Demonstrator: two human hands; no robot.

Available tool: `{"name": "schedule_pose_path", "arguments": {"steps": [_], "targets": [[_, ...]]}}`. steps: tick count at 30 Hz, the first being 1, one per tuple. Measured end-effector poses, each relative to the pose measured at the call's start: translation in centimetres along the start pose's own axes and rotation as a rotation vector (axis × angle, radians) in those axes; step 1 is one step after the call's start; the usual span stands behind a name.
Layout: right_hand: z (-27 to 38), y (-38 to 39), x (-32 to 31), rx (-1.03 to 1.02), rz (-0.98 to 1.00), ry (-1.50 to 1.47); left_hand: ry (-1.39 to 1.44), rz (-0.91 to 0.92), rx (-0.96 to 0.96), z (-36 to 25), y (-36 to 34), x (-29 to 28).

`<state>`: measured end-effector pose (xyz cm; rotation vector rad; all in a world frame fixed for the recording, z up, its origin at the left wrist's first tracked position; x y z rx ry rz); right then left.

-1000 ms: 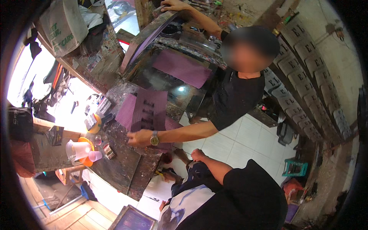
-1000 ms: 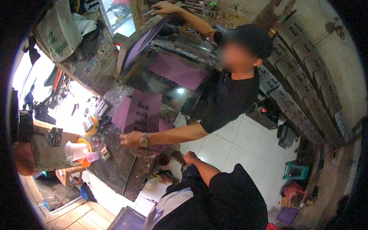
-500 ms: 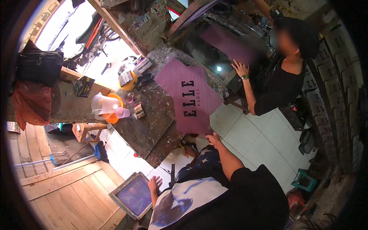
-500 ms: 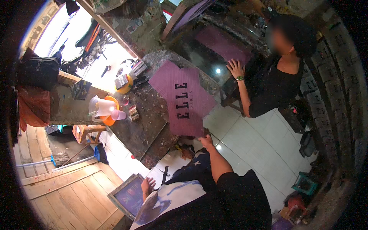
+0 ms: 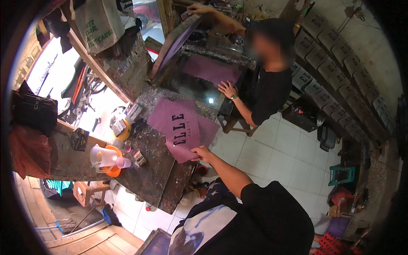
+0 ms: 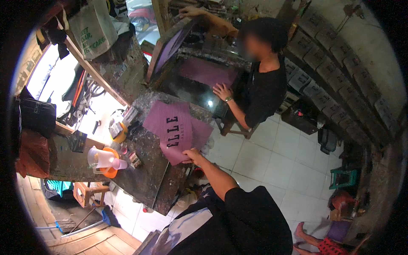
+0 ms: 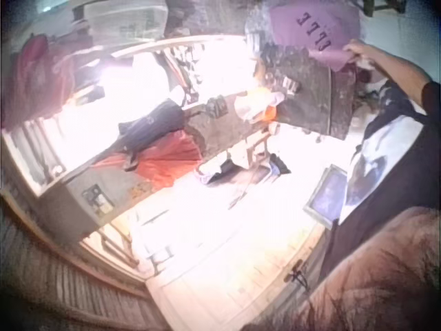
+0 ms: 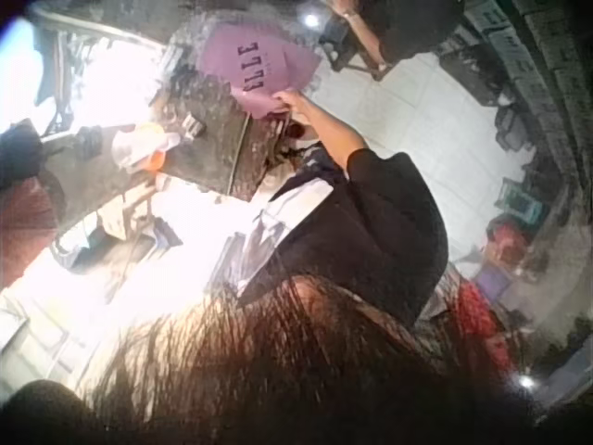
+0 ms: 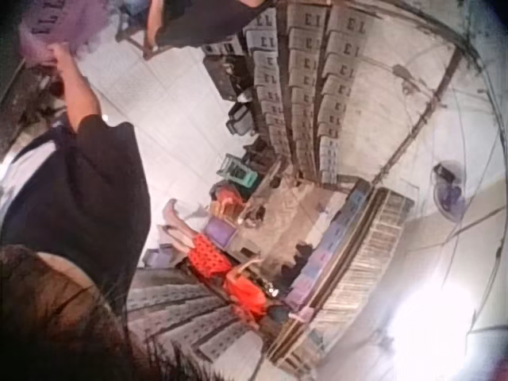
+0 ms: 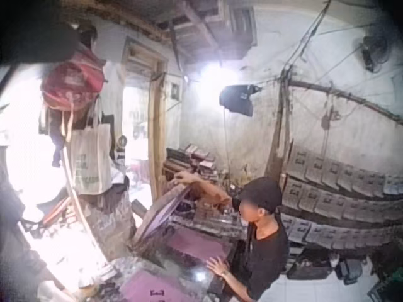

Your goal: The person takes purple and grey fabric pieces from a workbench and hangs them on a series of clips along overhead racks to dry.

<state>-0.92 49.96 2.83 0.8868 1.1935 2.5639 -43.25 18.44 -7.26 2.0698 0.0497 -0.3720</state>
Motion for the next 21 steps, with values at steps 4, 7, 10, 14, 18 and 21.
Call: {"name": "schedule_pose_path", "arguments": {"steps": [4,7,10,14,18,21], "targets": [[5.9,3.5,7.8,-0.157,0.149,-0.046,0.402,0.099,-0.044,-8.1,-2.7,0.3],[8.3,6.7,12.4,-0.197,0.28,-0.043,0.377,0.277,0.255,-16.8,-2.5,1.7],[9.7,11.9,16.2,-0.22,0.324,-0.055,0.476,0.331,0.331,-25.3,2.3,4.0],[8.8,17.0,19.1,-0.307,0.41,0.036,0.751,0.626,0.336,-32.0,7.0,7.4],[7.4,22.3,19.7,-0.272,0.414,0.125,0.735,0.731,0.742,-36.9,11.8,8.2],[5.8,23.2,19.2,-0.258,0.526,0.161,0.056,0.564,1.181,-40.0,14.8,7.1]]}}
Point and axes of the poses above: each hand's wrist, its own y-axis away from the middle knuckle, its own x-axis out of the palm, z = x × y, the point moved 5 cm from there along -y, towards the middle knuckle, and after that the axes turned 2 degrees about x, right-handed, at the moved point
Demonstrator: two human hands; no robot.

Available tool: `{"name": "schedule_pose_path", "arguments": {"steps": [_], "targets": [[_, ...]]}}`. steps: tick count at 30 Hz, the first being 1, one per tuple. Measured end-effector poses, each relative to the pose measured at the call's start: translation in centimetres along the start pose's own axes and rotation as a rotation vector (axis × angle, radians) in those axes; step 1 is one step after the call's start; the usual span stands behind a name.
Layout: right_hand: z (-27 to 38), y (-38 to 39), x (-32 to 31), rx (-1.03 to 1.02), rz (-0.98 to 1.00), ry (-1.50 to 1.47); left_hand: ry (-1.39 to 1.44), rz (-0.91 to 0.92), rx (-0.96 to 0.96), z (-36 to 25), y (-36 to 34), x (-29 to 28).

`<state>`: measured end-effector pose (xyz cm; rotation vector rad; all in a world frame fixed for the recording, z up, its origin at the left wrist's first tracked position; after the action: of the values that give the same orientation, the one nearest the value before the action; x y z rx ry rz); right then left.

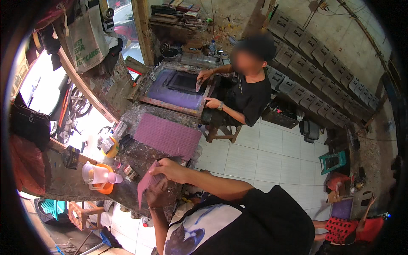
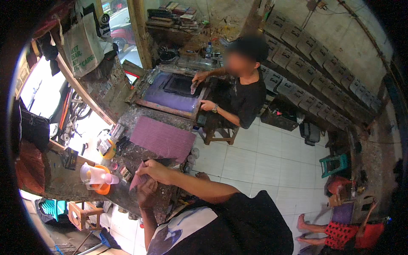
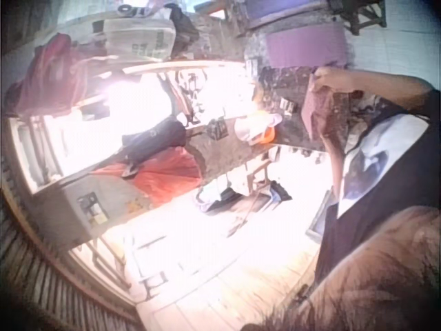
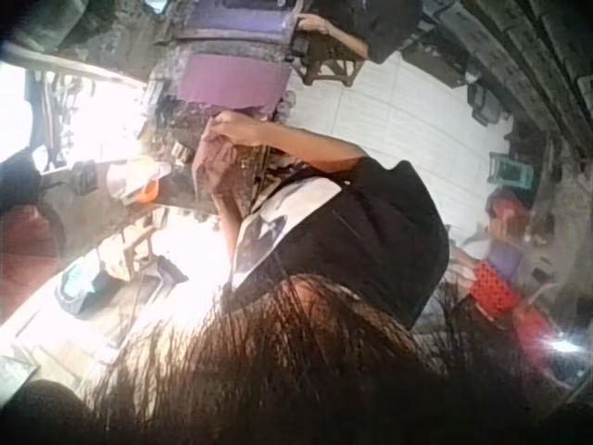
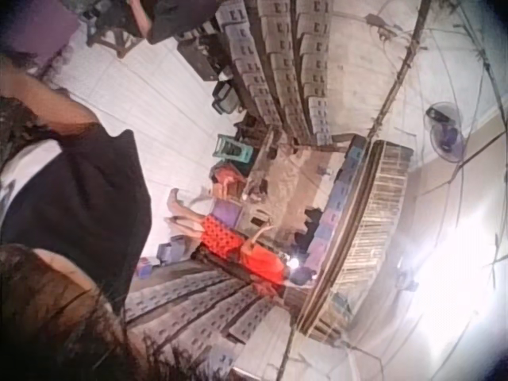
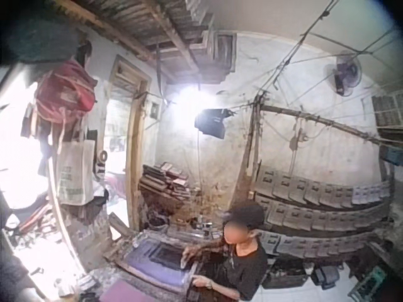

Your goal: The person takes purple and grey fabric pieces from a workbench and hangs them on a series of clips along overhead racks to dry.

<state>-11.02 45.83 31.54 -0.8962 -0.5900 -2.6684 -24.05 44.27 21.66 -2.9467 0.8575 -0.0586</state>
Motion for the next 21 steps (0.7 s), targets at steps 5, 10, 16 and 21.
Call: {"name": "schedule_pose_path", "arguments": {"steps": [5,10,16,21], "targets": [[-0.2,2.8,0.7,0.035,0.067,0.009,-0.825,-0.186,0.158,-5.3,0.0,-1.3],[0.5,4.4,1.7,0.13,0.036,0.214,-0.645,-0.509,0.137,-8.0,0.7,-3.6],[-1.7,3.0,0.8,0.12,0.122,0.406,-0.28,-0.767,0.117,-11.0,1.1,-5.0],[-3.7,1.7,-1.0,0.089,0.153,0.598,-0.123,-0.882,0.135,-14.4,1.1,-5.6]]}}
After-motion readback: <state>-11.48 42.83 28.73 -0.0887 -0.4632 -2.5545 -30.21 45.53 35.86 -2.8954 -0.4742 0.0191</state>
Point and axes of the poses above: each hand's wrist, its own y-axis away from the middle knuckle, its own x-axis out of the palm, z = x × y, the point moved 5 cm from there along -y, towards the middle knuckle, and after that the axes turned 2 degrees about x, right-handed, at the moved point
